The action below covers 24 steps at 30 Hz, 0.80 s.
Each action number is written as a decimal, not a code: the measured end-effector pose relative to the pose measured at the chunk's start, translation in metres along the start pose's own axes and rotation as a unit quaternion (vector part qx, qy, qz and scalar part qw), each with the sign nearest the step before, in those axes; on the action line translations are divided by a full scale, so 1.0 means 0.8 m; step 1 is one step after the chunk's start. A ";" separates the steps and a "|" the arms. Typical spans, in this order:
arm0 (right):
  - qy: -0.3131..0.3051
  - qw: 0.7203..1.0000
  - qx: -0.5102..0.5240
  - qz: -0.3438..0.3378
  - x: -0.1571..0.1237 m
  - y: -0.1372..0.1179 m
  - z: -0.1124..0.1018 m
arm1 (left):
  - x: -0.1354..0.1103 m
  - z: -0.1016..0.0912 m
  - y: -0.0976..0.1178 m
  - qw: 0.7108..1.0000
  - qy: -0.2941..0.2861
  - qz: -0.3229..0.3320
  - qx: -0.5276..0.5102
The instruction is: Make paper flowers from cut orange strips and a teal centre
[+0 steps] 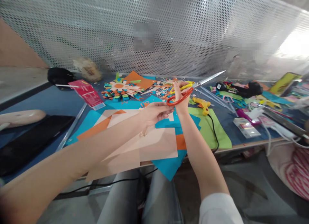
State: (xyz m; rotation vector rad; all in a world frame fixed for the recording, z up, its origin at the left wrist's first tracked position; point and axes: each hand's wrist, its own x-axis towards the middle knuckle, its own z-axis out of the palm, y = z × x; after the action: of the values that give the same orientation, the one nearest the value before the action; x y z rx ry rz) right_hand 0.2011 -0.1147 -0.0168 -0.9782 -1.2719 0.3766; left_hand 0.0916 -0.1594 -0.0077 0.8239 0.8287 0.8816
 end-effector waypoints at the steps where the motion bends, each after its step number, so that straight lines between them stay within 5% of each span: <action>1: 0.032 0.999 -0.005 -0.012 0.001 -0.001 -0.001 | -0.002 -0.001 0.004 1.000 -0.004 -0.014 -0.002; 9: 0.145 0.989 -0.035 -0.010 0.014 0.011 -0.011 | -0.023 -0.021 0.057 0.994 -0.041 -0.098 0.039; 14: 0.193 0.979 -0.068 0.016 0.018 0.020 -0.017 | -0.002 -0.045 0.080 0.977 -0.036 0.043 0.205; 16: 0.227 0.971 -0.071 0.035 0.020 0.021 -0.020 | 0.020 -0.054 0.073 0.928 0.025 0.161 0.336; 18: 0.240 0.968 -0.056 0.058 0.022 0.023 -0.022 | 0.044 -0.060 0.056 0.831 0.059 0.216 0.510; 20: 0.233 0.968 -0.046 0.079 0.024 0.026 -0.022 | 0.065 -0.061 0.038 0.734 0.030 0.243 0.634; 24: 0.214 0.971 -0.042 0.097 0.027 0.036 -0.022 | 0.086 -0.053 0.017 0.607 0.008 0.199 0.769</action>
State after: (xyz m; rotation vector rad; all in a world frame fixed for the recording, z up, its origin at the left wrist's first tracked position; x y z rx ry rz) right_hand 0.2310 -0.0903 -0.0254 -1.1870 -0.8093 0.2439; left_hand 0.0777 -0.0824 -0.0319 2.6118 1.4064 0.3120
